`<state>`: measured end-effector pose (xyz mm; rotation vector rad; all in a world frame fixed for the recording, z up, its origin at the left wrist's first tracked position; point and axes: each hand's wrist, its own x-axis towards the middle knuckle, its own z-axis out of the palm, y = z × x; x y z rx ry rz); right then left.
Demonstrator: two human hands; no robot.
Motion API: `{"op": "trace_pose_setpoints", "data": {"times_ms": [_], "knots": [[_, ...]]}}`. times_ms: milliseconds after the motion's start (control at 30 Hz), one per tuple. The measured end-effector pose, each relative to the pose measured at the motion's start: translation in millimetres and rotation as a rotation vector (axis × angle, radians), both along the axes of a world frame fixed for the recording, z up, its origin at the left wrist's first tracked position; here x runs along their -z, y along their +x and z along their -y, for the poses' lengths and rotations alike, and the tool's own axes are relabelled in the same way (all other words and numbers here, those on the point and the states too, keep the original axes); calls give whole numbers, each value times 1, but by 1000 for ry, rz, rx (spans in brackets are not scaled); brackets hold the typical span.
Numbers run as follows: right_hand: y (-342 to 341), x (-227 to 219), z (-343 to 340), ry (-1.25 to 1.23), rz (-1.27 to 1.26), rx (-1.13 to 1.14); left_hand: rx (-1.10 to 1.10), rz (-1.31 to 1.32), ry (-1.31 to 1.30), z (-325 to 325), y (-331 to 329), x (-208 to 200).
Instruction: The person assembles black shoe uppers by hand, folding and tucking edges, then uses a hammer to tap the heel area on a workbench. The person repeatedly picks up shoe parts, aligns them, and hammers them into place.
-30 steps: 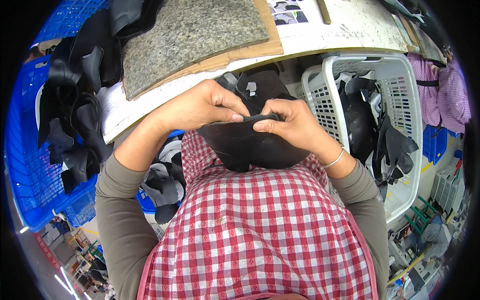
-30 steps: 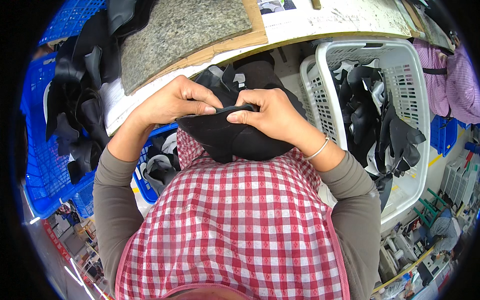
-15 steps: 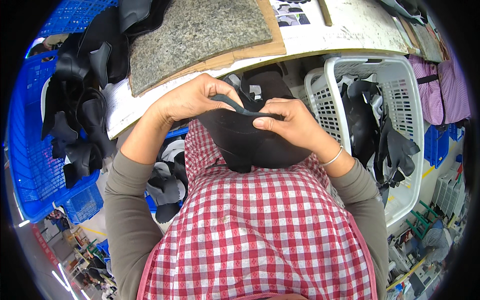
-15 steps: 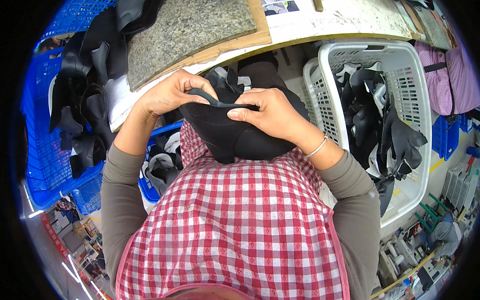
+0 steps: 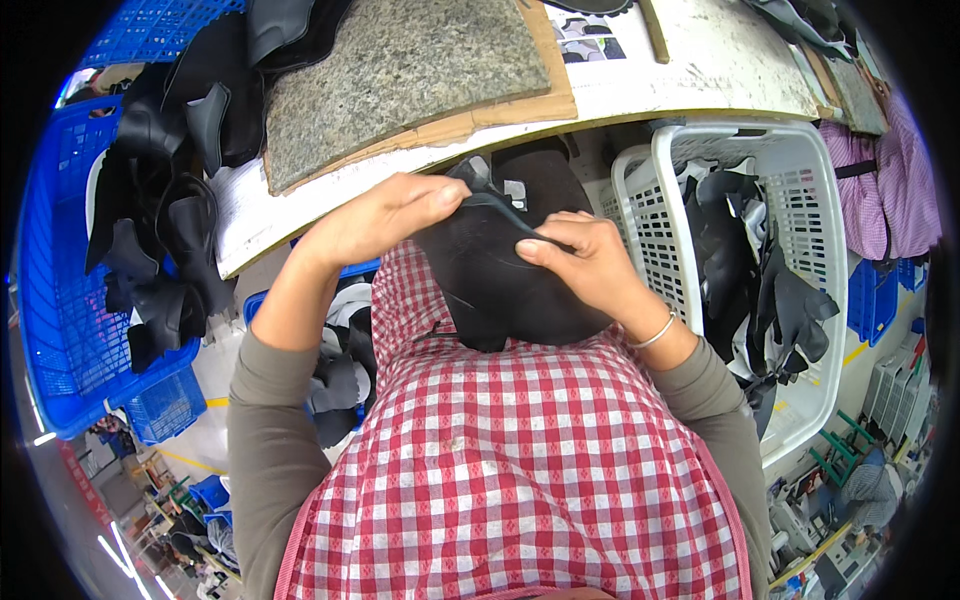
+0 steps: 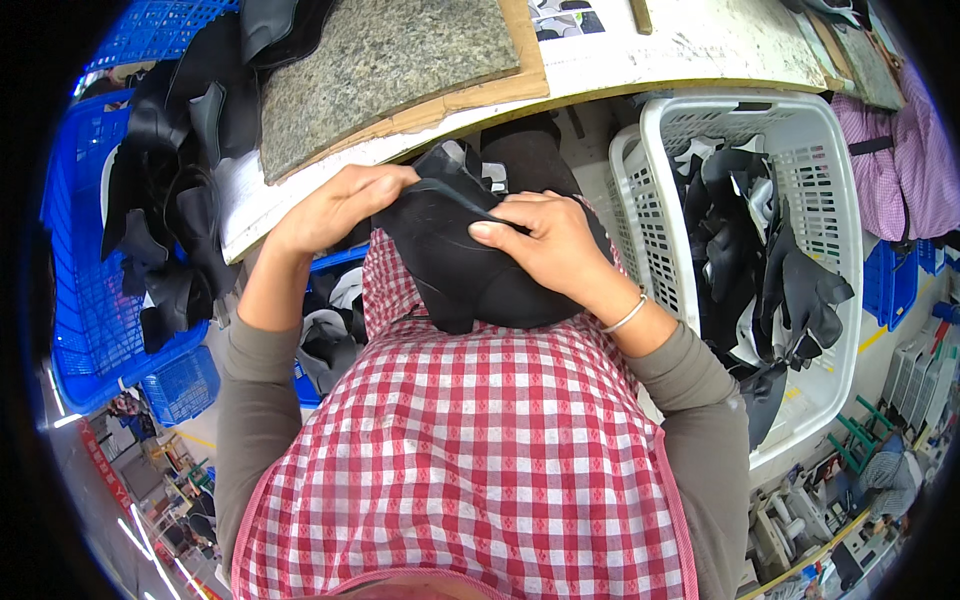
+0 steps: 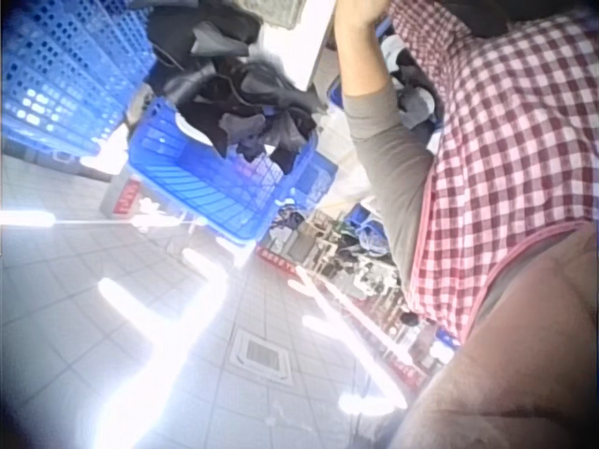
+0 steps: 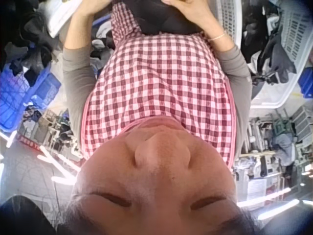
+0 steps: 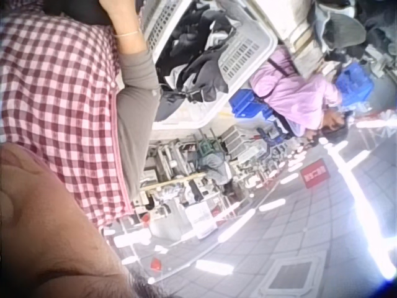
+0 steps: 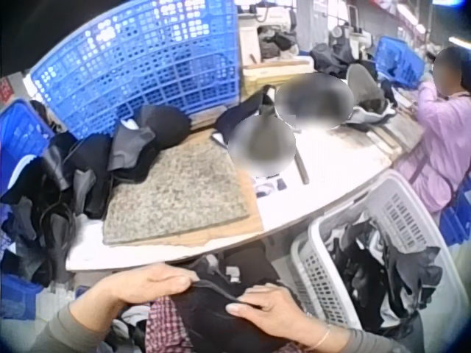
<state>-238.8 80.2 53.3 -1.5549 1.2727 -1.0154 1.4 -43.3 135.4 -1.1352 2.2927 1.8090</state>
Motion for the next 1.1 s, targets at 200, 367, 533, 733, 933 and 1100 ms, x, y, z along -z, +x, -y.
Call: {"op": "trace_pose_setpoints", "data": {"times_ms": [200,367,533,733,933,1100], "knots": [[-8,-10,10,-145,-177,-122,-195,-93,-148,-39,2,6],[12,-18,20,-265,-269,-146,-244,-103,-210,-40,2,10],[18,-21,20,-193,-261,-151,-355,-52,-354,-55,-3,8],[15,-20,24,-175,-227,-210,-394,-93,-391,-58,-5,10],[22,-18,18,-76,-205,-69,-394,-106,-251,-56,-3,9],[24,-22,25,-55,-223,13,-384,-113,-510,-59,-10,13]]}}
